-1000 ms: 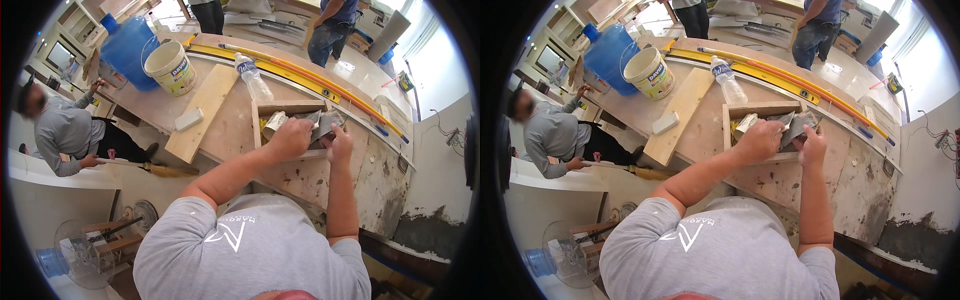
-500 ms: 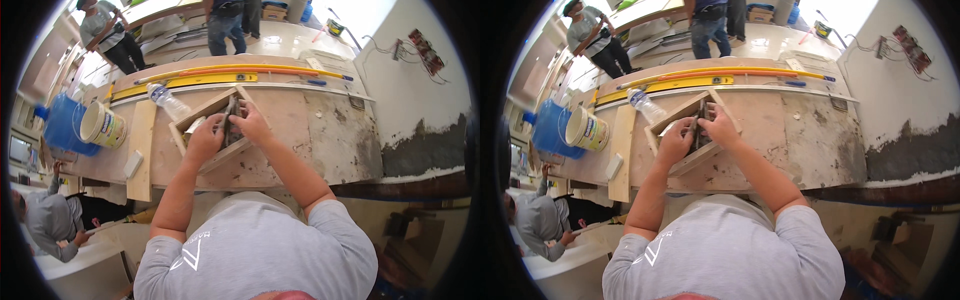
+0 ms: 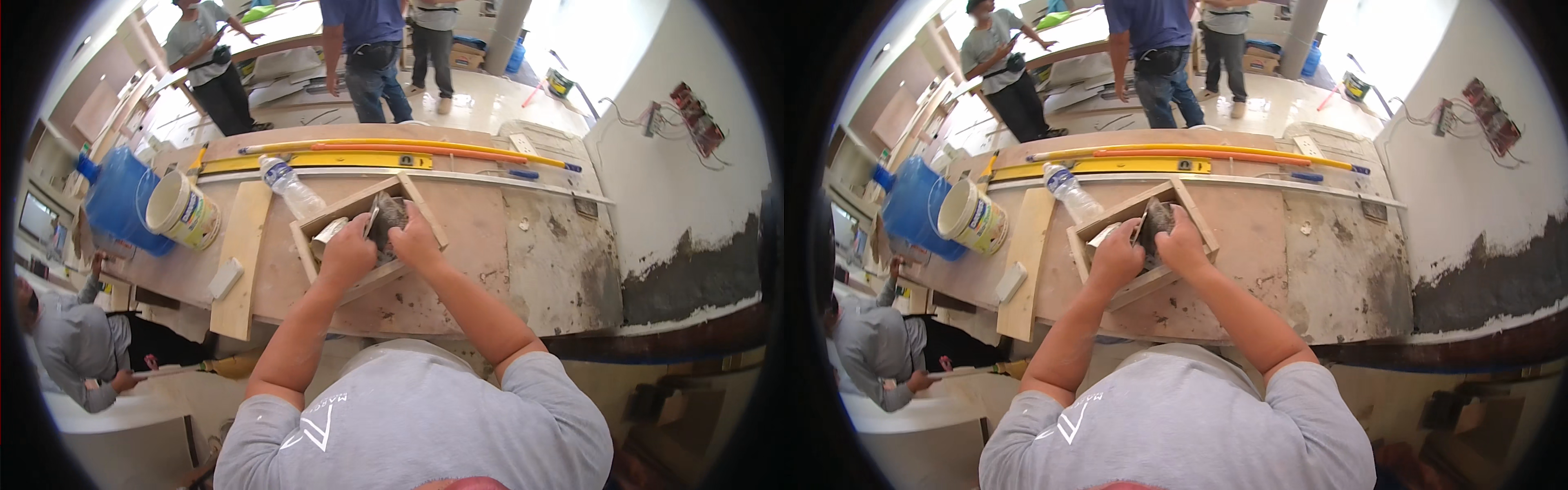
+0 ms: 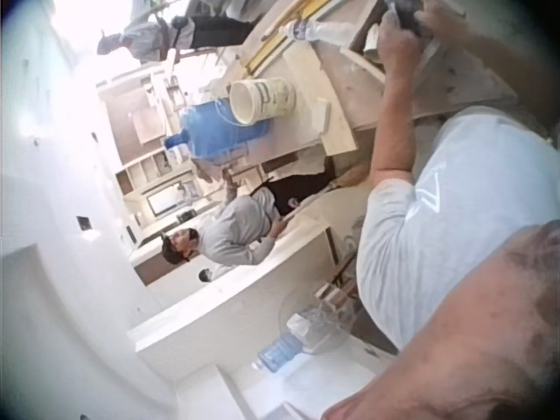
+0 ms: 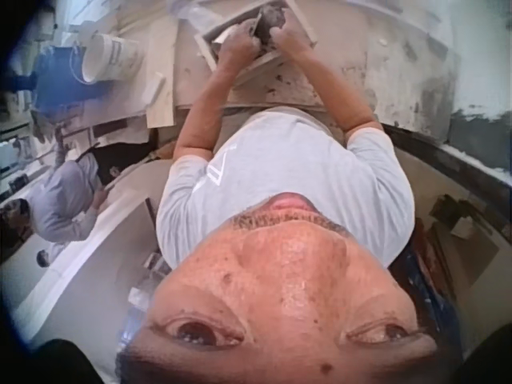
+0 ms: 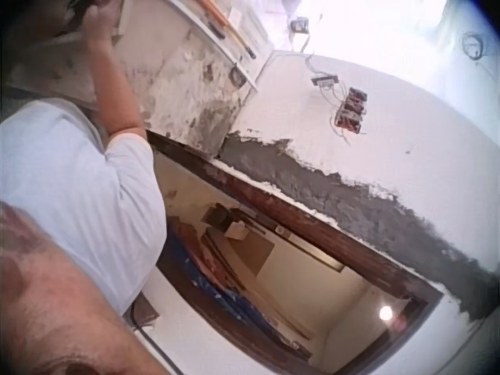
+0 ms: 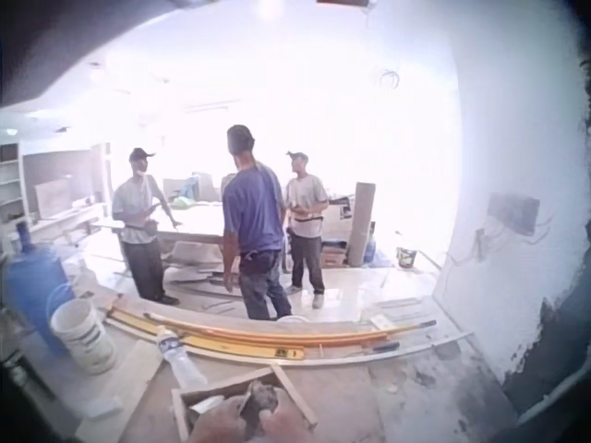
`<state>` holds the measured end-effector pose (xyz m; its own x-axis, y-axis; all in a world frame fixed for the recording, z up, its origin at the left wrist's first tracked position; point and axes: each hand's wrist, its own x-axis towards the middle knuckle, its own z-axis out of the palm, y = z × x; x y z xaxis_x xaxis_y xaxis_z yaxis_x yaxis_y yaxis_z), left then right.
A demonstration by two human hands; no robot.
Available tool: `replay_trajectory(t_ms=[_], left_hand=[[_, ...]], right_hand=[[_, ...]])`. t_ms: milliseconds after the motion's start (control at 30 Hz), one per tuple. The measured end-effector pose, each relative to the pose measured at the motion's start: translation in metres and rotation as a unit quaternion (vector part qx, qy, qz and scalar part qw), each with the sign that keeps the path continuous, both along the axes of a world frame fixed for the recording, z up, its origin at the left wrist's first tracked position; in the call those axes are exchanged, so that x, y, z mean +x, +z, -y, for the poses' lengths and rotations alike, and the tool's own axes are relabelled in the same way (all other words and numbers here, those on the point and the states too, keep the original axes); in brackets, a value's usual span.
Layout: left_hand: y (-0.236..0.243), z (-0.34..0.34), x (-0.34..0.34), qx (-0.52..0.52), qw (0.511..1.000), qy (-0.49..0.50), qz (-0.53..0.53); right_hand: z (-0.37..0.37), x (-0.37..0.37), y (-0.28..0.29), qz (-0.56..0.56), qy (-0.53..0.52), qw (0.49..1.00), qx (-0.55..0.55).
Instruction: The person walks through a renovation site carrying a small wooden piece, then retrieves a white electrical outlet cover from a toolbox. They proceed to a wall and repeatedly align and press the outlet cover into place over an existing wall box, adjusting its position multiple times.
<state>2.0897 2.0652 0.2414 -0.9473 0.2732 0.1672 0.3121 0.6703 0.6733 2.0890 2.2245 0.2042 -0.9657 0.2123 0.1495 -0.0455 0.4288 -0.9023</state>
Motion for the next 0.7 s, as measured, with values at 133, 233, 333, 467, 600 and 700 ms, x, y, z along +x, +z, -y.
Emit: replay_trajectory(t_ms=[133, 233, 333, 467, 600, 700], left_hand=[[-0.006, -0.003, -0.008, 0.039, 0.999, 0.031, 0.010], [-0.017, -0.006, -0.012, 0.065, 0.996, 0.040, -0.049], [0.000, 0.020, -0.004, 0.101, 0.987, 0.093, -0.087], [0.003, 0.049, 0.003, 0.159, 0.977, 0.116, -0.084], [-0.004, 0.066, 0.000, 0.208, 0.957, 0.170, -0.111], [-0.007, 0.068, 0.001, 0.263, 0.934, 0.214, -0.116]], right_hand=[[-0.025, -0.006, -0.031, -0.159, 0.161, 0.932, 0.282], [-0.057, -0.010, -0.048, -0.036, 0.114, 0.976, 0.180], [-0.055, -0.014, -0.035, -0.015, 0.031, 0.996, 0.083], [-0.018, 0.001, 0.013, 0.016, 0.015, 0.992, -0.121], [-0.023, -0.003, 0.008, 0.018, 0.072, 0.987, 0.146], [-0.025, 0.001, 0.016, 0.057, 0.103, 0.956, 0.269]])
